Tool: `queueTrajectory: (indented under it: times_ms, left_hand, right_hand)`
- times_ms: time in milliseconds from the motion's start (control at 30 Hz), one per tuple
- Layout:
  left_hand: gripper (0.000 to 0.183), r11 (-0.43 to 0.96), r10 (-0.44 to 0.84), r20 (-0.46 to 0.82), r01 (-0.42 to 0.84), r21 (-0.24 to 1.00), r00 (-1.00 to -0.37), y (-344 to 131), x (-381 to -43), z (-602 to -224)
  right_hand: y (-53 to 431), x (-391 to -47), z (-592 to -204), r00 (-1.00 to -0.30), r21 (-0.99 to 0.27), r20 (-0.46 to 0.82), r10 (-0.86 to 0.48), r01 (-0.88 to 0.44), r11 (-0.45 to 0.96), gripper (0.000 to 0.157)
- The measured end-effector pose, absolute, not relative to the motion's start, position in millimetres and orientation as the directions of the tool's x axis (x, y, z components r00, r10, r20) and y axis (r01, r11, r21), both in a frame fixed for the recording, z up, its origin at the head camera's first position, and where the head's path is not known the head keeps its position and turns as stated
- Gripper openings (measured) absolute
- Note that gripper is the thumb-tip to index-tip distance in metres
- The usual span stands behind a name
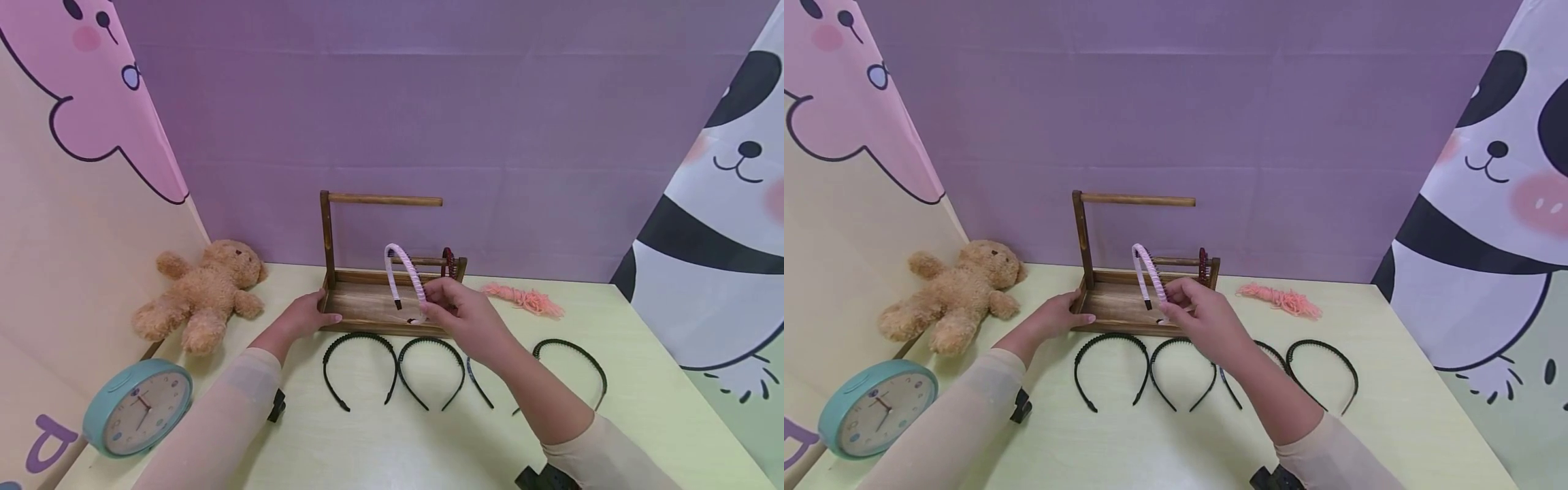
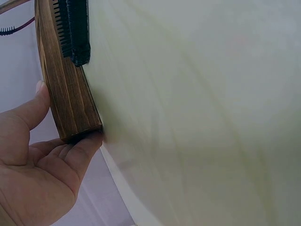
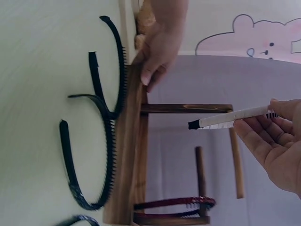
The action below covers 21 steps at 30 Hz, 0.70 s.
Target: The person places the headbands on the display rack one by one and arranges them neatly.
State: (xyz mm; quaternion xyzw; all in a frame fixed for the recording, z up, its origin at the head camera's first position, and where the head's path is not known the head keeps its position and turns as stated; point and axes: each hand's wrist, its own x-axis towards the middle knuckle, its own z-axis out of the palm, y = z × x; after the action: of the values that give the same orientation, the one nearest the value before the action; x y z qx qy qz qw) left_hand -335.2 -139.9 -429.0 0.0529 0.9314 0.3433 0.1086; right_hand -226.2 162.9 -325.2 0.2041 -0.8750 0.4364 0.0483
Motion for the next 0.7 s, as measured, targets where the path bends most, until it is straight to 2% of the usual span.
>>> queueTrajectory:
  times_ms: [367, 700]
  left_hand:
    - [0.082, 0.757, 0.168, -0.166, 0.020, 0.653, -0.972, -140, -337, -430]
    - [0.084, 0.751, 0.174, -0.169, 0.020, 0.659, -0.970, -141, -341, -434]
  right_hand:
    - [141, -255, -354, -0.917, -0.747, 0.277, -0.288, -0.394, 0.536, 0.024]
    - [133, -286, -378, -0.946, -0.758, 0.279, -0.163, -0.321, 0.567, 0.024]
